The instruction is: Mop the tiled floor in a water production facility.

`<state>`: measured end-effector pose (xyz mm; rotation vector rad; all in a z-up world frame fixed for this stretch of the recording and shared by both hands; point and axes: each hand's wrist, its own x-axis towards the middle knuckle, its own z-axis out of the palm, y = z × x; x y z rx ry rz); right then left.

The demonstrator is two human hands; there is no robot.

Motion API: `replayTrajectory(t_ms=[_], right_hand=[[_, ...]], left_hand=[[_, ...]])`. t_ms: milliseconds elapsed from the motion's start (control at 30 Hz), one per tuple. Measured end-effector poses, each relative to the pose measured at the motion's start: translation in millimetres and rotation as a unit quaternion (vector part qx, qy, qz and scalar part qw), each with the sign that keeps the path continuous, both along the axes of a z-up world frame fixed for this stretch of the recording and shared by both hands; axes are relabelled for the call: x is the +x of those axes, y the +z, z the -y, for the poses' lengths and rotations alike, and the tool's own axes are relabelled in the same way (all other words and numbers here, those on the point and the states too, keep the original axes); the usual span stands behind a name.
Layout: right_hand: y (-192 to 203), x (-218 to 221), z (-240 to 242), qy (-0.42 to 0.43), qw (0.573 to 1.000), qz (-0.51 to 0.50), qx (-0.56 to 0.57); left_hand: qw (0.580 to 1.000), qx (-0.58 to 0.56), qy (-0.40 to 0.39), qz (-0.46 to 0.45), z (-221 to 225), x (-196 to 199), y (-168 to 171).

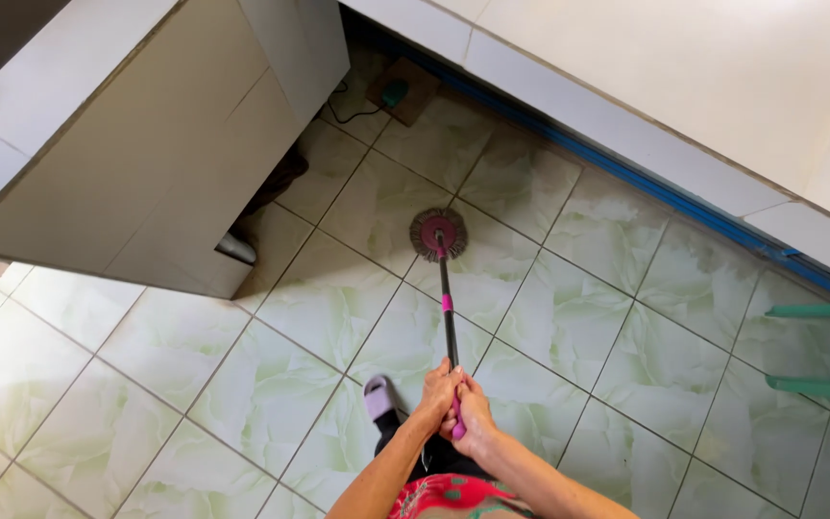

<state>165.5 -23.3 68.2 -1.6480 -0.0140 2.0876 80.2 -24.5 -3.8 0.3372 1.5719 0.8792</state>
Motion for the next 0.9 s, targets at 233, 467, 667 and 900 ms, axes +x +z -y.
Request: replayTrajectory(t_ms=[233,467,667,900], right_hand=[[-58,-34,-47,0.003,0.997,-0.012,0.072],[-62,-11,-95,0.329,0.855,0.224,0.333],[-45,-5,-75,0.385,0.788,0.296,0.379],[-80,-51,-20,0.290,0.943,0.062,0.149]], left_hand=[[0.956,0.095,-0.163,-0.224,-60,-43,-116],[0.992,0.044,-0.002,0.120,-77,-58,-3],[0.943,0.025,0.115,0.310,-15,-57,-1],[0.892,0.044,0.167,0.419,70,-61,64]])
